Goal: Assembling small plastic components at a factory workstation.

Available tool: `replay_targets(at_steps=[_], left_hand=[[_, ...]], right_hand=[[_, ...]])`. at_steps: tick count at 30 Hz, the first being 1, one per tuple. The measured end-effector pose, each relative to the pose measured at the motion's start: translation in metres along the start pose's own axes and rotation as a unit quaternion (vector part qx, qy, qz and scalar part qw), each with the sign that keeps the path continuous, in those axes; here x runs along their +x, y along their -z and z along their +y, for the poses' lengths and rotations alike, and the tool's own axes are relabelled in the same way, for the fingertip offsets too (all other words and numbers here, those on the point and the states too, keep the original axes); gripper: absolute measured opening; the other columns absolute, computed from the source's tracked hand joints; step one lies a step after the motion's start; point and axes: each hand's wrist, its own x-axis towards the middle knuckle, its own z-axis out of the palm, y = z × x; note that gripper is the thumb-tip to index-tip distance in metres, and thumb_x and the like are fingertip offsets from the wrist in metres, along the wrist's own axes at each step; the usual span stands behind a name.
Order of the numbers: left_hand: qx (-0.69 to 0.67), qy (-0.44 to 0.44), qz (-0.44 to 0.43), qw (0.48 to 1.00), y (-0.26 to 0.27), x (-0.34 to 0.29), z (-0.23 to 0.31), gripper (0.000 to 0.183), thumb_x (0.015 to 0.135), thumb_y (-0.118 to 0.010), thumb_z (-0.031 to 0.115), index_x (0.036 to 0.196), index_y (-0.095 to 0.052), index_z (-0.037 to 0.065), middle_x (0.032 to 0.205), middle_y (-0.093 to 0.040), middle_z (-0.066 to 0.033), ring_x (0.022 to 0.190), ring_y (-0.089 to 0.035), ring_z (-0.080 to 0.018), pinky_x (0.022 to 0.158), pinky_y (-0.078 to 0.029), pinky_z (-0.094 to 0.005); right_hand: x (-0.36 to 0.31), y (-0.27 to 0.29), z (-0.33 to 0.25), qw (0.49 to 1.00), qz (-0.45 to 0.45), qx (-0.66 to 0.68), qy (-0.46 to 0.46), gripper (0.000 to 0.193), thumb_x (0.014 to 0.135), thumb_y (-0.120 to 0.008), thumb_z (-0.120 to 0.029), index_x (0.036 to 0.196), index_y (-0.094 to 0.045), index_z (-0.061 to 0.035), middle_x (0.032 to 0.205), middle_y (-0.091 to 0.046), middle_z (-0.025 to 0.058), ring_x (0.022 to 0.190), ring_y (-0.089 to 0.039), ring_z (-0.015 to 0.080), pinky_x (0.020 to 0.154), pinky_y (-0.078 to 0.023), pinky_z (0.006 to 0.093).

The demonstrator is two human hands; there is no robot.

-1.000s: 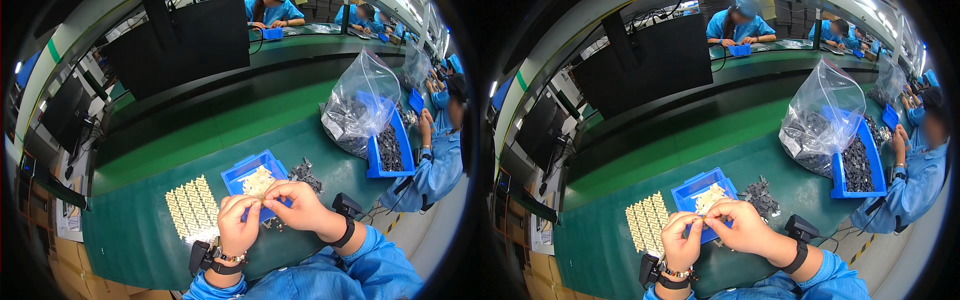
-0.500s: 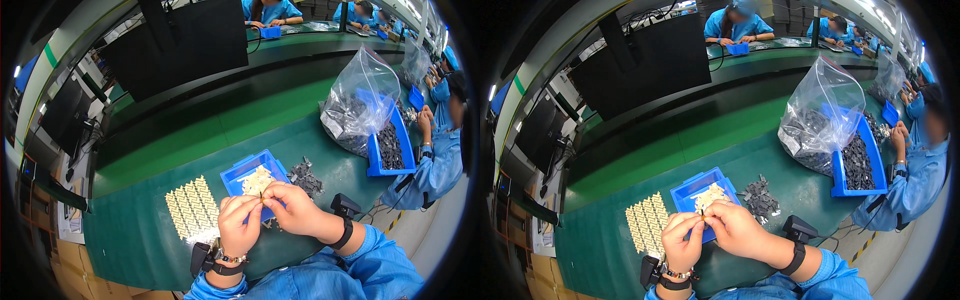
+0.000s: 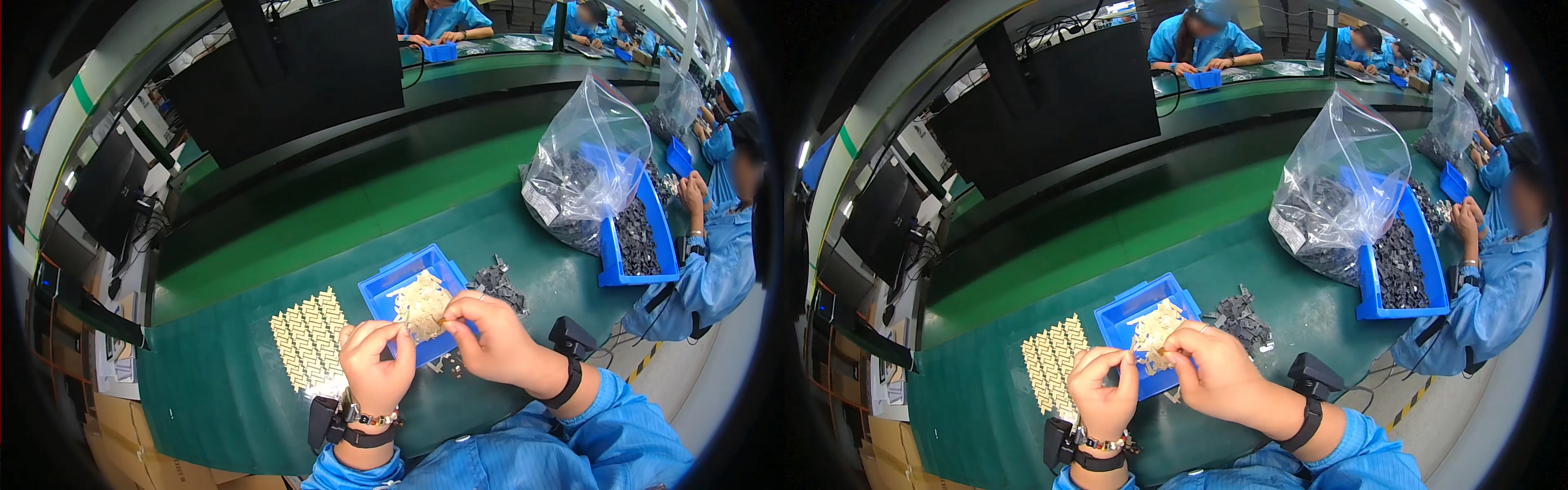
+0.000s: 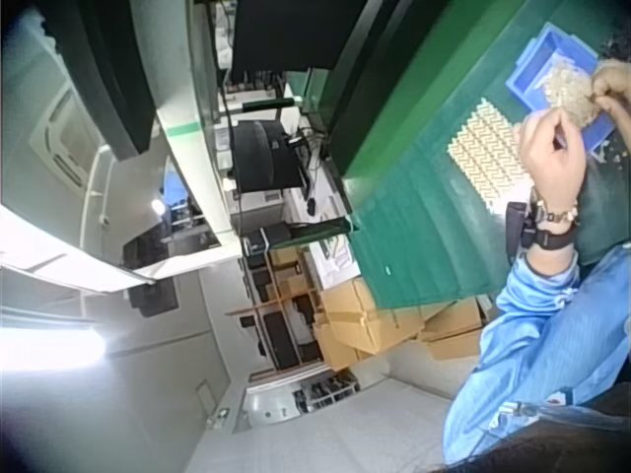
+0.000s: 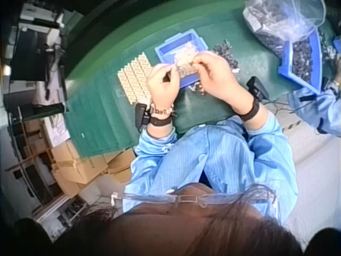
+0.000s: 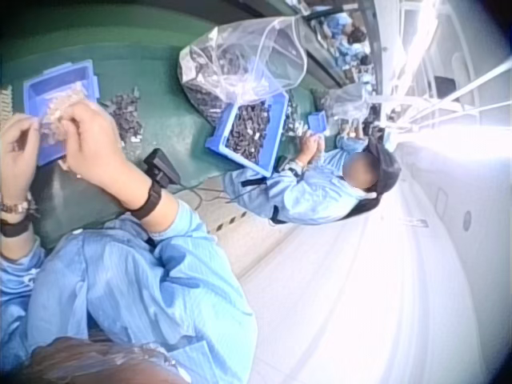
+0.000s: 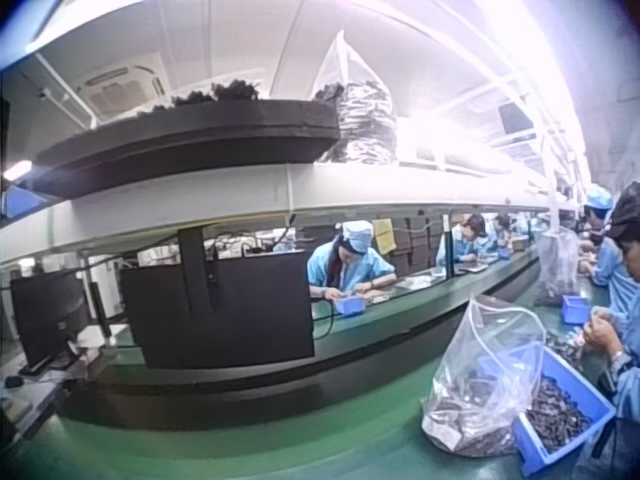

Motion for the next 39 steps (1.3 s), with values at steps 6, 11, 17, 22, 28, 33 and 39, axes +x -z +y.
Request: replay_targets(at_steps=[6,11,17,22,28,33,39], left_hand=[[0.059,-0.004,0.001,0.998,-0.001,0.001,0.007,0.014,0.070,-0.074,0.000,0.084,-0.074,0.006,0.078,-0.070,-0.0050,0.070,-0.062,-0.0162,0.074,-0.038,-0.0305],[-0.034,-0.016,-0.054,0.998,0.000,-0.001,0.012,0.019,0.074,-0.074,0.001,0.092,-0.076,0.006,0.088,-0.072,-0.0054,0.077,-0.064,-0.0151,0.077,-0.036,-0.0302],[-0.088,0.006,-0.090,0.992,0.002,-0.001,0.011,0.017,0.078,-0.073,0.000,0.094,-0.076,0.004,0.091,-0.073,-0.0073,0.081,-0.064,-0.0145,0.076,-0.036,-0.0290],[-0.109,0.005,-0.089,0.990,0.000,-0.003,0.011,0.017,0.078,-0.073,0.000,0.095,-0.075,0.003,0.092,-0.073,-0.0085,0.082,-0.064,-0.0153,0.076,-0.036,-0.0286],[-0.106,-0.022,-0.110,0.988,0.003,0.002,0.016,0.014,0.077,-0.073,0.000,0.091,-0.075,0.004,0.092,-0.072,-0.0064,0.081,-0.063,-0.0163,0.078,-0.036,-0.0303],[-0.016,-0.098,-0.139,0.985,0.002,0.002,0.017,0.013,0.072,-0.074,0.004,0.084,-0.074,0.010,0.088,-0.069,0.0005,0.075,-0.059,-0.0142,0.084,-0.032,-0.0356],[0.034,-0.154,-0.191,0.969,-0.001,-0.001,0.017,0.017,0.071,-0.074,0.011,0.087,-0.074,0.018,0.087,-0.064,0.0089,0.079,-0.059,-0.0115,0.085,-0.026,-0.0471]], right_hand=[[-0.002,0.006,0.004,0.993,0.074,-0.067,0.059,0.008,0.077,-0.068,0.003,0.081,-0.064,-0.0026,0.081,-0.064,0.0106,0.069,-0.063,0.0283,0.064,-0.052,0.0377],[-0.005,0.002,0.004,0.971,0.074,-0.162,0.158,0.013,0.070,-0.073,-0.002,0.082,-0.067,-0.0052,0.082,-0.065,0.0061,0.072,-0.063,0.0245,0.065,-0.051,0.0361],[-0.005,0.001,0.005,0.970,0.051,-0.150,0.187,0.018,0.073,-0.072,-0.002,0.090,-0.071,-0.0051,0.087,-0.067,0.0054,0.075,-0.063,0.0246,0.068,-0.050,0.0359],[-0.005,0.006,0.002,0.973,0.026,-0.143,0.177,0.022,0.074,-0.072,-0.002,0.096,-0.073,-0.0050,0.088,-0.067,0.0069,0.075,-0.063,0.0252,0.069,-0.050,0.0361],[-0.014,0.002,0.006,0.993,0.064,0.094,0.030,0.015,0.084,-0.070,0.000,0.099,-0.074,-0.0011,0.088,-0.069,0.0077,0.078,-0.066,0.0191,0.069,-0.051,0.0285],[-0.027,0.004,0.010,0.986,0.028,0.153,-0.063,0.010,0.085,-0.074,-0.002,0.095,-0.074,-0.0001,0.088,-0.071,0.0081,0.076,-0.064,0.0131,0.067,-0.051,0.0243],[-0.050,0.005,0.021,0.966,0.004,0.186,-0.177,0.004,0.087,-0.073,-0.003,0.090,-0.073,-0.0014,0.084,-0.067,0.0036,0.073,-0.058,0.0079,0.062,-0.044,0.0221]])
